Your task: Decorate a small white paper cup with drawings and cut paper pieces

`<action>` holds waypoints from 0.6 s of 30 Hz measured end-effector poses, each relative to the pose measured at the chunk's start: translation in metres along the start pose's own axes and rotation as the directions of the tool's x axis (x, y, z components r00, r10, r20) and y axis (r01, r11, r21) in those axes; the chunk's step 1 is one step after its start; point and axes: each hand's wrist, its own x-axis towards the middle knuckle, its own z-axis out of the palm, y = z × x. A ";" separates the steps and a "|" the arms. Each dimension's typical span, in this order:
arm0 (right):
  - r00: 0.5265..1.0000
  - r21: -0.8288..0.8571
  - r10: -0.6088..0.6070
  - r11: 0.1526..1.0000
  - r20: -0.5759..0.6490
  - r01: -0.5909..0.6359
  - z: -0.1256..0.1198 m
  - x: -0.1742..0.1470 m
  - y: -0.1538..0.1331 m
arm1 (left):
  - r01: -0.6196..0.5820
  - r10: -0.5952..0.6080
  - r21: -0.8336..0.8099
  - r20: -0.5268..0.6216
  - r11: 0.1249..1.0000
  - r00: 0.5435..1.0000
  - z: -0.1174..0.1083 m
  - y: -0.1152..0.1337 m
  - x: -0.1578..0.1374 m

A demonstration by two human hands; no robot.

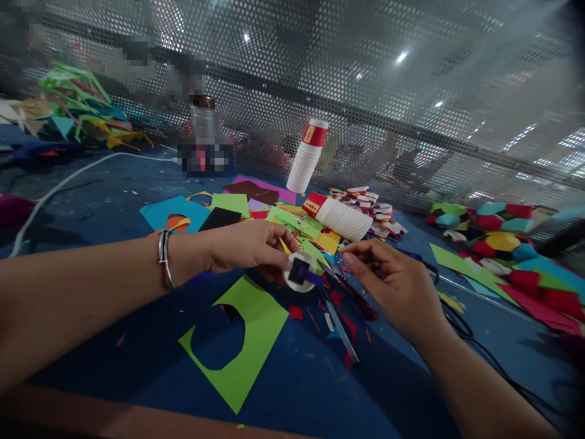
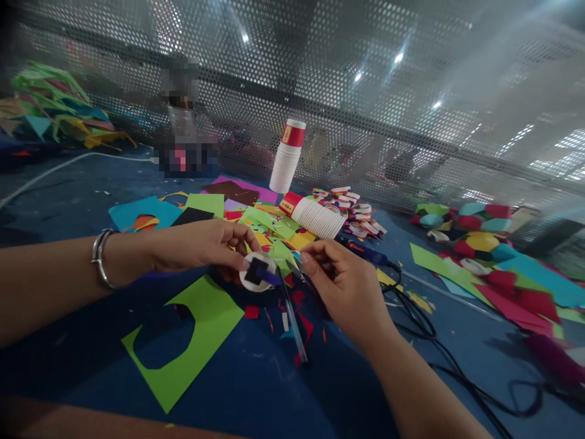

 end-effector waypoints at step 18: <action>0.992 -0.074 0.020 0.997 0.128 -0.010 -0.001 -0.001 -0.002 | -0.138 0.135 0.650 0.055 0.747 0.989 0.005 0.005 -0.005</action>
